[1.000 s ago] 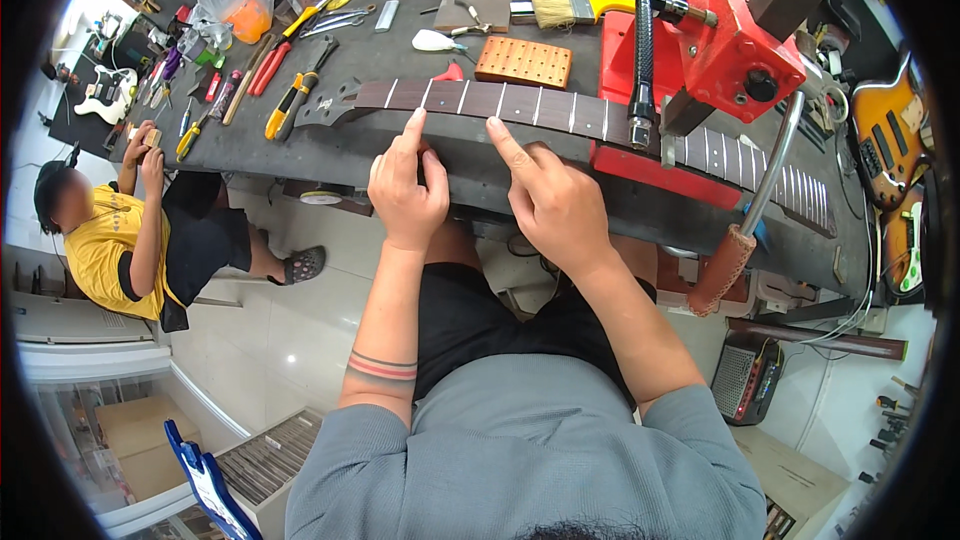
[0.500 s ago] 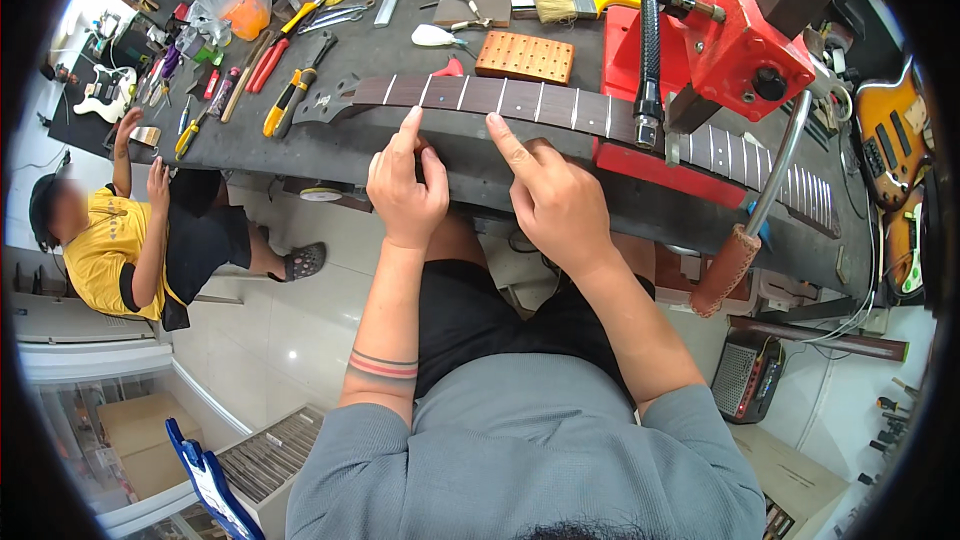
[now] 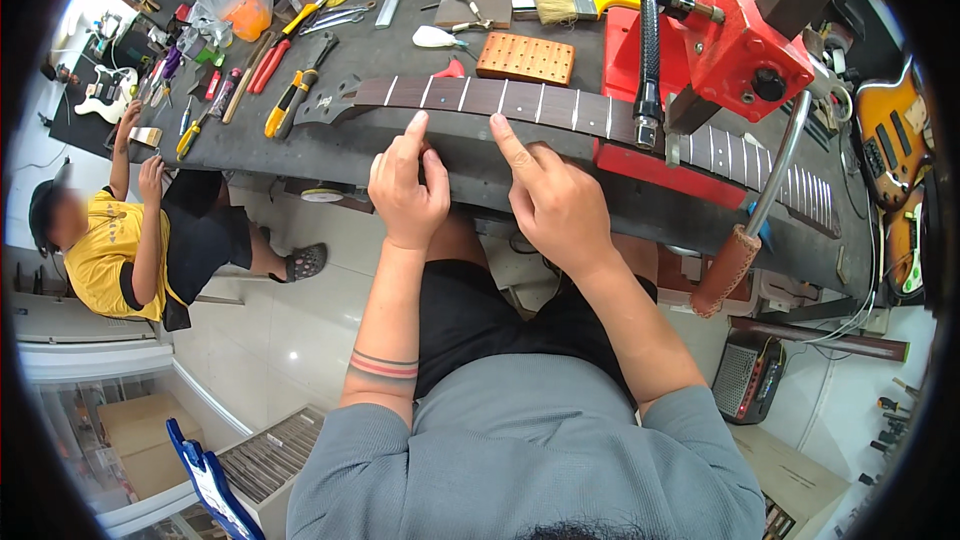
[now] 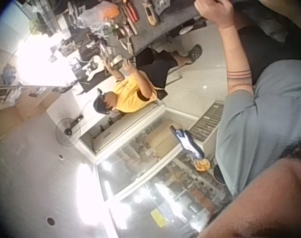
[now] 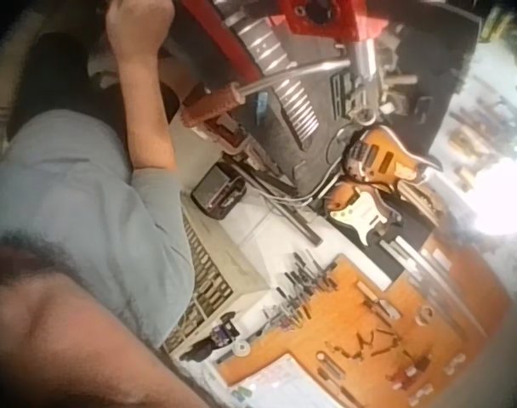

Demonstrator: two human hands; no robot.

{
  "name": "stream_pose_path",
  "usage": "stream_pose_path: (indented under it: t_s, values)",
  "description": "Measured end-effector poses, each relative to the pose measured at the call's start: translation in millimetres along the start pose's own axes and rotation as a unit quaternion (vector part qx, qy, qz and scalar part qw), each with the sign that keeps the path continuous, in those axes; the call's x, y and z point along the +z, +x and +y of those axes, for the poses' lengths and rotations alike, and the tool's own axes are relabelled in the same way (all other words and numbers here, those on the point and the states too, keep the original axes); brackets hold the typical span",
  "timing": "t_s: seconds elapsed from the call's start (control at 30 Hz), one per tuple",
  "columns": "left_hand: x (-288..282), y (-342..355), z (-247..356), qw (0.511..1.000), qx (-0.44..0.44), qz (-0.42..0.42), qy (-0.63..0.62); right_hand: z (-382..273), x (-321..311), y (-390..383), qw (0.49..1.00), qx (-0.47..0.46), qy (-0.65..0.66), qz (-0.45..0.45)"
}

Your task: The person applies glue to the fretboard of a guitar neck and presses down on it using a specialized red fret press tool at a repair bench.

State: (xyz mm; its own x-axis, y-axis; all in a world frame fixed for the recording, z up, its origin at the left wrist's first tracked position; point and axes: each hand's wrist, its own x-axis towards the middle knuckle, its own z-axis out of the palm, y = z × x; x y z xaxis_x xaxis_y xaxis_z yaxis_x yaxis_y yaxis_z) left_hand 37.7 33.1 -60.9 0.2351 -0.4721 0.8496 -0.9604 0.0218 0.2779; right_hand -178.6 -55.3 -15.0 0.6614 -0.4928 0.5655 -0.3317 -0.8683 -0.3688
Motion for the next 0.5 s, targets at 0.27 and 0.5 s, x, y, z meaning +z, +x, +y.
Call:
stream_pose_path:
  t_s: [0.27, 0.5]
  values:
    - [-12.6, 7.2, 3.7, 0.995, 0.039, -0.088, 0.022, -1.0, 3.3, -0.7, 0.999, -0.026, -0.023, -0.008]
    - [-17.4, 15.0, 8.3, 0.989, 0.048, -0.133, 0.032, 2.4, 3.7, -2.1, 0.997, -0.057, -0.050, -0.012]
